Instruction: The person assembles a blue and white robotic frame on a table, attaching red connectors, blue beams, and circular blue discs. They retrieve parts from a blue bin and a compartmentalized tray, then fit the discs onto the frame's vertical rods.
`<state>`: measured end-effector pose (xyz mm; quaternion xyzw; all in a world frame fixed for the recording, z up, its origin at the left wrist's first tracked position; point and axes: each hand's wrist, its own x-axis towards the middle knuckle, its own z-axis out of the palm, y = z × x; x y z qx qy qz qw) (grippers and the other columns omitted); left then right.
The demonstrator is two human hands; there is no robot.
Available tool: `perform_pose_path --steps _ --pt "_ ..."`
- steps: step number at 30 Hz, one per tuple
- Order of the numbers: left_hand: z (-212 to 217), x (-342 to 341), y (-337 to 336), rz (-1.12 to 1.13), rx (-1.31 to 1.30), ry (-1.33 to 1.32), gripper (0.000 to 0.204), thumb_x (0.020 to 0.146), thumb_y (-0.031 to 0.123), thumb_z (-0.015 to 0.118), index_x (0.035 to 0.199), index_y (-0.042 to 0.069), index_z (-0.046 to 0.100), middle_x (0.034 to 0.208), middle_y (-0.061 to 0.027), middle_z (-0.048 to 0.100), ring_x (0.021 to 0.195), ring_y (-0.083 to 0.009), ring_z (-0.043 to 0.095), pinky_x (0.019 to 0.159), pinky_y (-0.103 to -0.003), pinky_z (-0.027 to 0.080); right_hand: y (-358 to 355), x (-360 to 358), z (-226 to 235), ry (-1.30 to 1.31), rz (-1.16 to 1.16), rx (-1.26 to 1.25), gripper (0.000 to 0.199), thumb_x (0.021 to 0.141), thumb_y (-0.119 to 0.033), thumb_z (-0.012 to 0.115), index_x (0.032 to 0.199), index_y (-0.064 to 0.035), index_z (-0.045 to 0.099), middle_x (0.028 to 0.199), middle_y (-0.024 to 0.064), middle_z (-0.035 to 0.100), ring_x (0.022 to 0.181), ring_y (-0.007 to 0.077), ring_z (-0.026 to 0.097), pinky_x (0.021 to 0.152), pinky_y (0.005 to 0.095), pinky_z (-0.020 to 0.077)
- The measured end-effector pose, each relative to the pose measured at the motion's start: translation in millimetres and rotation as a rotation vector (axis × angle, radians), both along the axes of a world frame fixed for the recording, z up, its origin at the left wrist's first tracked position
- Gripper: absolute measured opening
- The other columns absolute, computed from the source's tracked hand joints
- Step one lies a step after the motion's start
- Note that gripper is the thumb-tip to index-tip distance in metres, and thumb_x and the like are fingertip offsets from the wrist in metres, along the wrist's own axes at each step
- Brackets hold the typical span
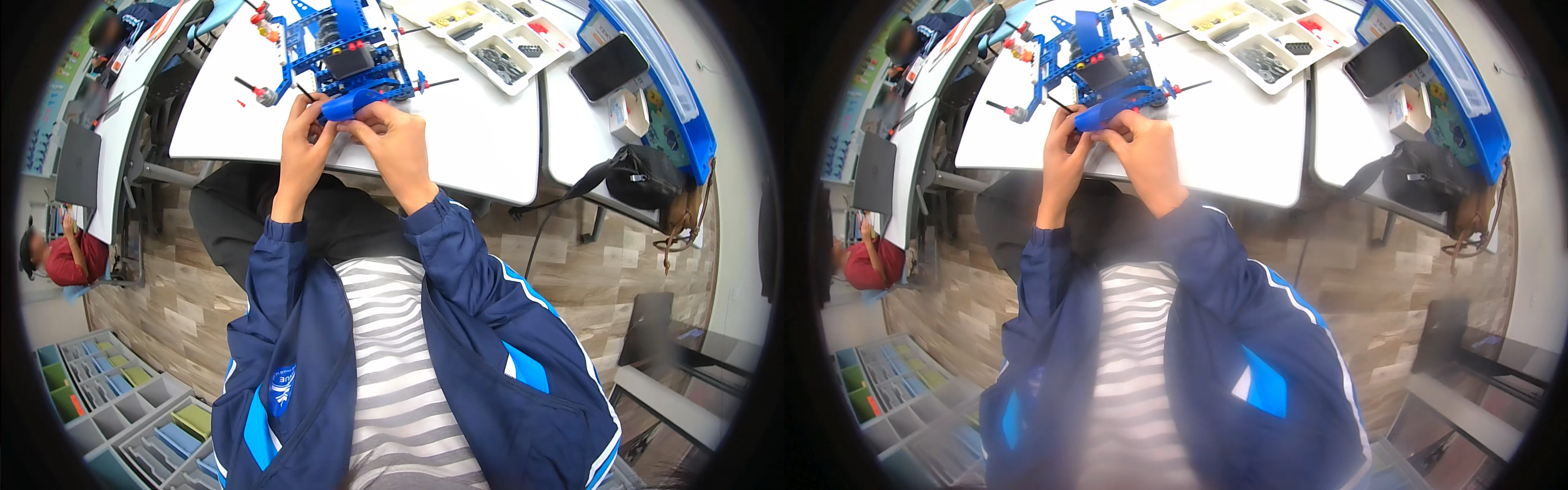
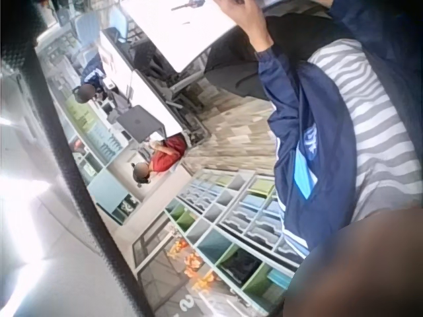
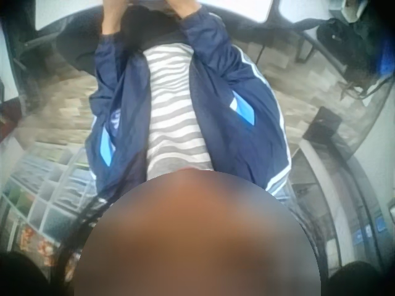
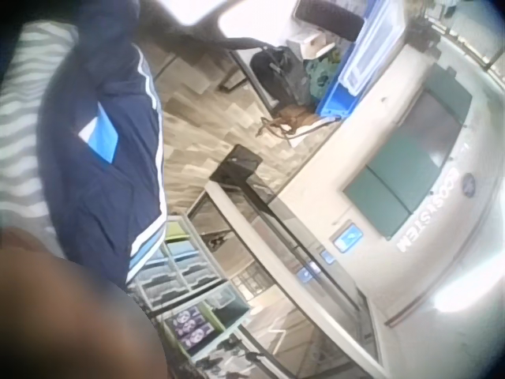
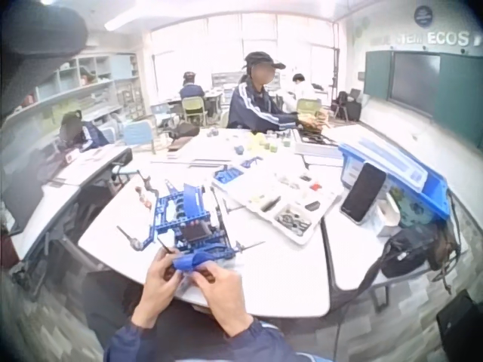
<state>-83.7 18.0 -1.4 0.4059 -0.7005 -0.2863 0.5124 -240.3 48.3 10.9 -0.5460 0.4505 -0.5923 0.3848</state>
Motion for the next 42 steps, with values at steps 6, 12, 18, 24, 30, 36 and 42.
perform_pose_path --steps 6,12,18,24,30,36,42 --pt "3 -1 3 0.037 0.0 -0.044 0.024 0.088 0.001 0.066 0.111 -0.003 0.065 0.105 -0.004 0.056 0.075 -0.0103 0.05 0.066 -0.023 0.043 -2 5 -5 0.056 -0.043 -0.043 0.012 0.084 -0.007 0.076 0.087 0.0036 0.072 0.074 0.012 0.073 0.067 0.0166 0.071 0.064 0.0274 0.0549" --pt "2 -2 3 0.025 -0.008 -0.025 0.022 0.087 0.0 0.065 0.109 -0.004 0.064 0.106 -0.0051 0.056 0.073 -0.0099 0.051 0.065 -0.023 0.044 -3 4 -5 0.026 -0.017 -0.006 0.01 0.084 -0.003 0.075 0.087 0.0054 0.07 0.078 0.0102 0.073 0.07 0.0145 0.071 0.066 0.0265 0.0564" --pt "0 -1 4 0.025 -0.018 -0.055 0.023 0.088 0.0 0.065 0.111 -0.003 0.064 0.112 -0.0062 0.056 0.074 -0.0098 0.055 0.065 -0.023 0.046 -2 5 -5 0.008 -0.048 -0.009 0.011 0.084 -0.004 0.076 0.087 0.0051 0.07 0.076 0.0099 0.073 0.07 0.0141 0.071 0.066 0.0267 0.0555" --pt "-1 -1 6 0.015 -0.02 -0.033 0.021 0.086 -0.002 0.064 0.108 -0.001 0.063 0.111 -0.0053 0.055 0.072 -0.0103 0.055 0.066 -0.023 0.047 -8 4 -11 0.064 -0.097 0.004 0.016 0.081 -0.012 0.08 0.087 0.0012 0.073 0.074 0.0103 0.073 0.068 0.0128 0.068 0.067 0.028 0.0513" --pt "-4 1 3 0.016 -0.05 -0.021 0.022 0.085 0.004 0.069 0.106 0.001 0.063 0.11 -0.0071 0.057 0.069 -0.0172 0.06 0.064 -0.03 0.051 -10 -1 -13 0.179 -0.054 -0.031 0.01 0.088 -0.001 0.073 0.095 0.0059 0.071 0.086 0.0089 0.075 0.076 0.0131 0.072 0.07 0.0243 0.0574" --pt "-2 5 4 -0.027 -0.07 -0.036 0.031 0.083 0.012 0.073 0.111 0.003 0.065 0.111 -0.0076 0.056 0.071 -0.0179 0.061 0.067 -0.03 0.053 -8 -7 -7 0.335 -0.101 -0.039 0.01 0.088 -0.002 0.073 0.094 0.0058 0.071 0.085 0.0095 0.075 0.076 0.0132 0.072 0.07 0.0241 0.0573" --pt "-1 6 4 0.005 -0.038 -0.089 0.039 0.081 0.025 0.08 0.111 0.004 0.067 0.111 -0.0076 0.056 0.073 -0.0176 0.063 0.068 -0.03 0.053 -9 -22 -7 0.322 0.015 -0.06 0.01 0.09 -0.003 0.072 0.093 0.0062 0.071 0.085 0.0101 0.075 0.076 0.0143 0.072 0.07 0.0244 0.0571"
